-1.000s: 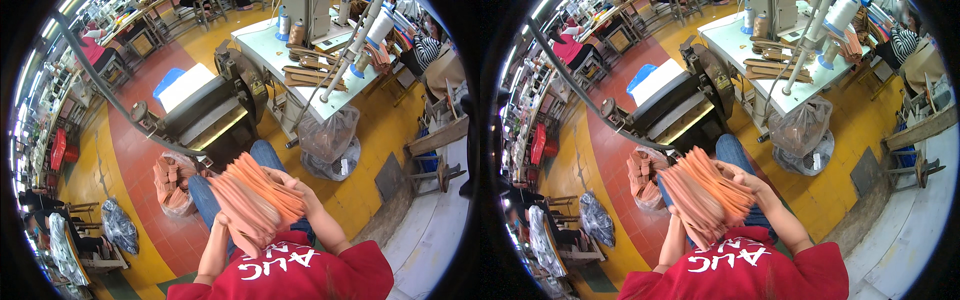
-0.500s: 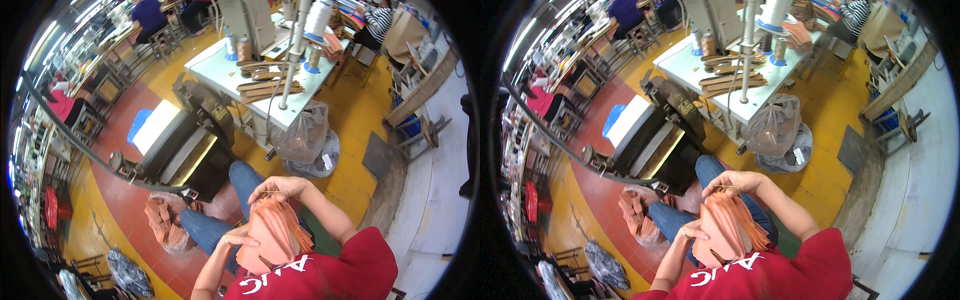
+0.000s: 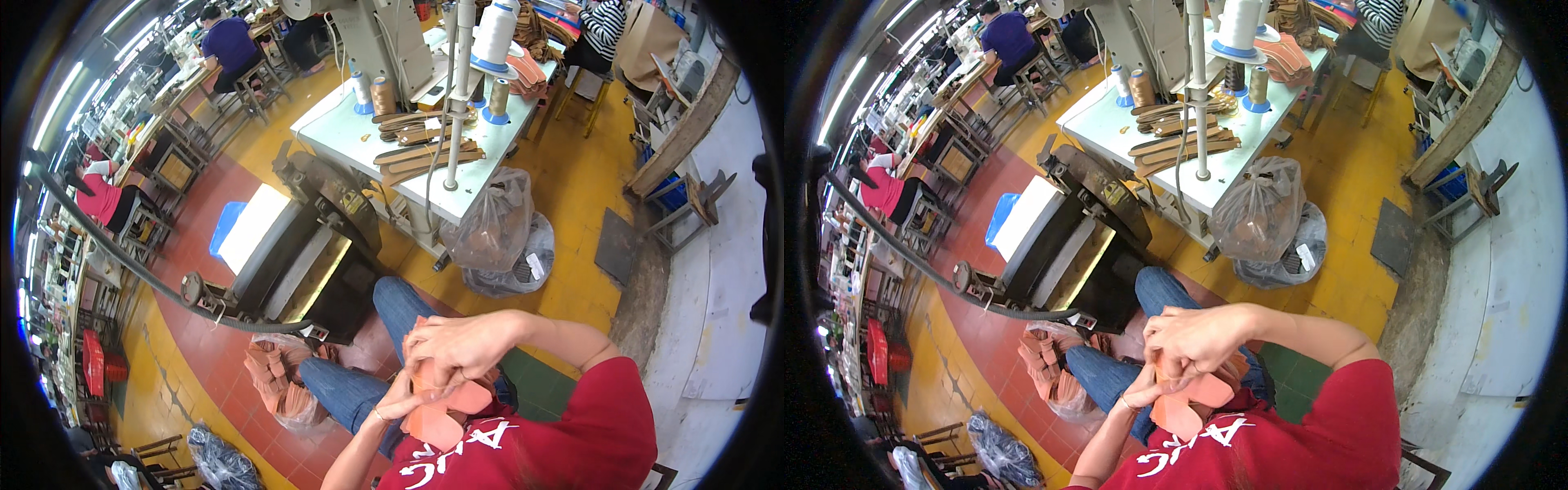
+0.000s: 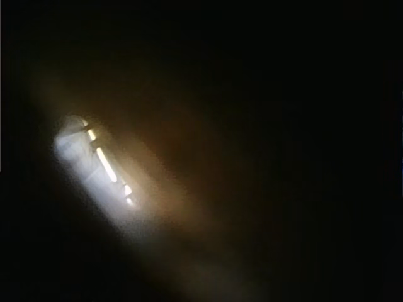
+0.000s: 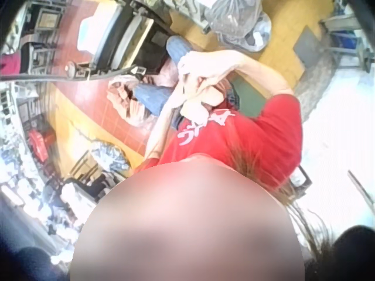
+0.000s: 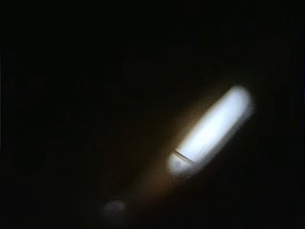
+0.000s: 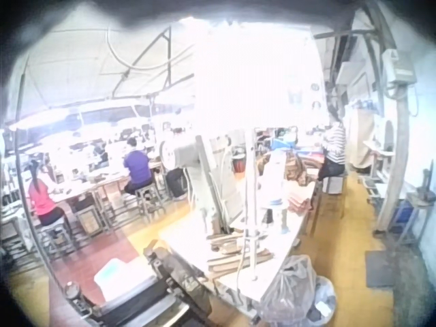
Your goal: The person repeatedly picks up reddish-brown leather pieces, aligns them, and stacks them into a neat pile on a blue stool. They occasionally adjust the stack and move pieces between their hands and the stool.
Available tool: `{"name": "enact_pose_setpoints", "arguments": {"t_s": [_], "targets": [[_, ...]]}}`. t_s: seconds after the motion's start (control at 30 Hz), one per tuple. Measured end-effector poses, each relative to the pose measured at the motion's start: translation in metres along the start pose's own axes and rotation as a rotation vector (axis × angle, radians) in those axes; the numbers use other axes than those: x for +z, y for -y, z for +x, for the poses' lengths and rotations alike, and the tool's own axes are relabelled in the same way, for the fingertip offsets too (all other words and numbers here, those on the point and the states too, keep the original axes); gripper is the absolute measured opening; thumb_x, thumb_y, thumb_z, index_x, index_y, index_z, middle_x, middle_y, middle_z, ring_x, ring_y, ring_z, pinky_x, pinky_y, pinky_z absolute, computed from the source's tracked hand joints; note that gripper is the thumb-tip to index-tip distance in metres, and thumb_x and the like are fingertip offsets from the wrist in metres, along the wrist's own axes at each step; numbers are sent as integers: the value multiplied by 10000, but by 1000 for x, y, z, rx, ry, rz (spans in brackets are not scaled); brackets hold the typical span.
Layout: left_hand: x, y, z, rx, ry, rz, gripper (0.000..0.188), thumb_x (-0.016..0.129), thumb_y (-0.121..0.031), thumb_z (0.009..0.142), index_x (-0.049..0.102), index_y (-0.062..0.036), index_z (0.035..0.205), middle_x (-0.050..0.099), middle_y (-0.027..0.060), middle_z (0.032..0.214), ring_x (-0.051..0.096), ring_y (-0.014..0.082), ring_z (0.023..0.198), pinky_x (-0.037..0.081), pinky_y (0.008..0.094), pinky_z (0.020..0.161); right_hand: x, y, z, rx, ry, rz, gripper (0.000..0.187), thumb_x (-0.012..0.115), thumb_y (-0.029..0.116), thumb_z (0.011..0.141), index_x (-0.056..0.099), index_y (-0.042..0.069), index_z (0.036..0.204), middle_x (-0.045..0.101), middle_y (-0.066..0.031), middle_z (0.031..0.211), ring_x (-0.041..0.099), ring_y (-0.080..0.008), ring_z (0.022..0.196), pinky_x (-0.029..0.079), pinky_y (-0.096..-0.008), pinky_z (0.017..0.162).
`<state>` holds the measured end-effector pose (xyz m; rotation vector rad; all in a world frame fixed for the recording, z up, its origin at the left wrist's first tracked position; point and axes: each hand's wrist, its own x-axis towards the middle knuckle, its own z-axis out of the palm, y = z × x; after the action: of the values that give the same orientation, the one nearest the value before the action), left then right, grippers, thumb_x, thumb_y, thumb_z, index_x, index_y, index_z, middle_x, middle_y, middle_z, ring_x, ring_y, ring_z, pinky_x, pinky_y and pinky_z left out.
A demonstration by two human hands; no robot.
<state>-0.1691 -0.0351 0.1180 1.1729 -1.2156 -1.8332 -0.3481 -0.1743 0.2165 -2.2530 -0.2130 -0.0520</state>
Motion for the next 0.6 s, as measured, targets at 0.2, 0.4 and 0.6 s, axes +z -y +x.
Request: {"name": "enact_pose_setpoints", "arguments": {"t_s": [0.2,0.4,0.6], "targets": [[-2,20,-12,-28,-222,-475,922,773,-393,719,286,36,1374,485,146,1269,495,238,1183,449,358,964,40,1,-19,141,-393,68,243,693,257,813,655,17,831,423,-201,1326,324,-389,1293,273,-518,1074],[-21,28,-18,40,-192,-376,971,760,-315,696,206,44,1408,463,182,1294,476,274,1227,419,390,1016,48,-12,-24,-31,-583,-170,392,789,287,683,484,51,619,514,-105,891,542,-301,923,465,-378,794],[-19,42,-21,3,-195,-727,904,699,-374,711,282,47,1394,519,190,1272,540,290,1166,438,396,1009,38,-36,-33,141,-464,250,389,760,285,776,499,51,609,392,-21,513,432,-162,470,330,-300,457]]}}
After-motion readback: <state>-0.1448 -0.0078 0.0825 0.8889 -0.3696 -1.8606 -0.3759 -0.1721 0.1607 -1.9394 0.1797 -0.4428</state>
